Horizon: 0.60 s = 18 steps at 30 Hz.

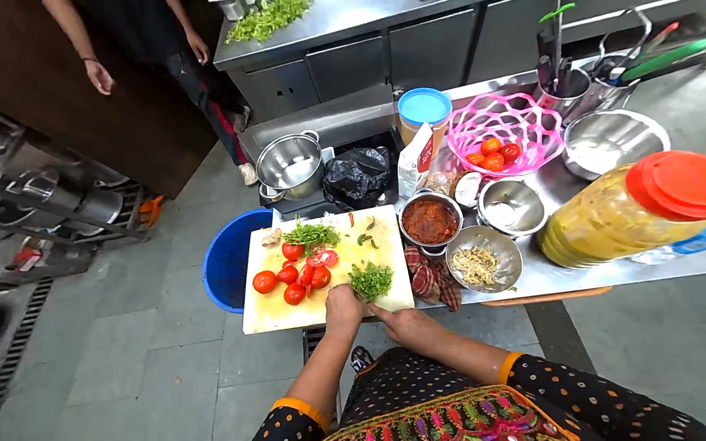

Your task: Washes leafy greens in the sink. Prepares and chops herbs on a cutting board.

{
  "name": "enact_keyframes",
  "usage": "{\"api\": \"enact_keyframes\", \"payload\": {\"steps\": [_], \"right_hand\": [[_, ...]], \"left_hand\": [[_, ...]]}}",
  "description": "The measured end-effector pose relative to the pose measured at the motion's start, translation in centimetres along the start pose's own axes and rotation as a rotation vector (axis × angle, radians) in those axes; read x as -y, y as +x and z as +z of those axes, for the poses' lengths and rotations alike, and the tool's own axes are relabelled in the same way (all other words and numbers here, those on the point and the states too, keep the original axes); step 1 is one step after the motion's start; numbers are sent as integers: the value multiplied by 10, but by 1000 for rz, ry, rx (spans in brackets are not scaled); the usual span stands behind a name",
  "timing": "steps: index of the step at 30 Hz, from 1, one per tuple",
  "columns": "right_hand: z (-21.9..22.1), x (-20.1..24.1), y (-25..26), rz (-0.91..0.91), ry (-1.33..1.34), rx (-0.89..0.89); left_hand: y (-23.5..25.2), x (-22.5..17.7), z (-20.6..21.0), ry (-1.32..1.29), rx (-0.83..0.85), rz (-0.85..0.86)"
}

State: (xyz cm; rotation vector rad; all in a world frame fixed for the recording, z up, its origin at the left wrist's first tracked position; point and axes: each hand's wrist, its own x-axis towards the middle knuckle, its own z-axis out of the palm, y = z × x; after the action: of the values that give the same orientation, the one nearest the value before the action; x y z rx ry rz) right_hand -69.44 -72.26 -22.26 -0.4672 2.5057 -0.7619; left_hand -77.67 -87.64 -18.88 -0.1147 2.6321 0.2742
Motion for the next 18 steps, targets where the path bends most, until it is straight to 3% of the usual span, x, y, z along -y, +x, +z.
{"api": "enact_keyframes", "payload": {"steps": [9,14,18], "right_hand": [[-9,-16,-29,-26,-41,33],[-37,-23,-26,-2,-43,-240],[-67,-42,21,127,-107,-323]], "left_hand": [[11,10,4,0,-85,55],[11,13,-9,-93,-92,108],[9,1,-21,-123,-74,111]]}}
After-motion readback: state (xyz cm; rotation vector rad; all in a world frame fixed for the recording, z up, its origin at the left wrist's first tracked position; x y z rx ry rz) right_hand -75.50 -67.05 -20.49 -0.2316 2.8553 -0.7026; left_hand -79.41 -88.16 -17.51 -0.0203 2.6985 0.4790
